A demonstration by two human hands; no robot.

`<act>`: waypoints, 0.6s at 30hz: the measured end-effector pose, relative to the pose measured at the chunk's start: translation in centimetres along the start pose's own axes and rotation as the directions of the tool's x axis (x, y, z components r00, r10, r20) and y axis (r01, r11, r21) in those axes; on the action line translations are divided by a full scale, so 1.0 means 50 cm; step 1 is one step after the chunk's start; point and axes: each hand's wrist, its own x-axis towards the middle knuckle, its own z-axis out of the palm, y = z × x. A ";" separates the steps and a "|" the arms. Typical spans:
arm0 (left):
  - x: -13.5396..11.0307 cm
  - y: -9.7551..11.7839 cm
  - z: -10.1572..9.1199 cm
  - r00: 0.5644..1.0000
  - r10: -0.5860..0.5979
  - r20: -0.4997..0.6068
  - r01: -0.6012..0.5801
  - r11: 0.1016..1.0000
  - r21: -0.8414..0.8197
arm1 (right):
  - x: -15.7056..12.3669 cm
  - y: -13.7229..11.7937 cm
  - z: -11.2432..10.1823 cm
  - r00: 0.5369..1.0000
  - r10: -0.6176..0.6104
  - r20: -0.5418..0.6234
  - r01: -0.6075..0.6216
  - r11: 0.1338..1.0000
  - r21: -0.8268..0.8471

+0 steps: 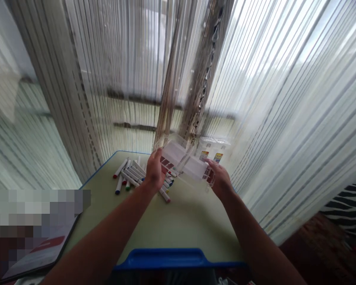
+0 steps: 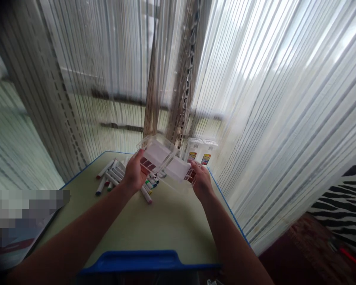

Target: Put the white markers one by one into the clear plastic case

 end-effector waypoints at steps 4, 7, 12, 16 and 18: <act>-0.032 0.012 -0.008 0.998 -0.018 0.060 -0.001 0.952 0.307 | 0.026 -0.035 -0.043 0.997 0.050 0.052 -0.045 0.995 -0.094; -0.068 0.024 -0.026 0.994 -0.051 0.096 0.002 0.889 0.458 | 0.036 -0.060 -0.079 0.987 0.110 0.114 -0.089 0.980 -0.175; -0.135 0.021 -0.058 0.969 -0.179 0.171 0.012 0.725 0.689 | 0.026 -0.065 -0.130 0.962 0.191 0.197 -0.130 0.950 -0.283; -0.180 0.010 -0.067 0.952 -0.219 0.214 -0.039 0.606 0.794 | 0.013 -0.046 -0.166 0.943 0.232 0.238 -0.147 0.933 -0.328; -0.198 0.004 -0.068 0.948 -0.215 0.234 -0.097 0.505 0.857 | 0.011 -0.038 -0.183 0.932 0.259 0.254 -0.159 0.922 -0.354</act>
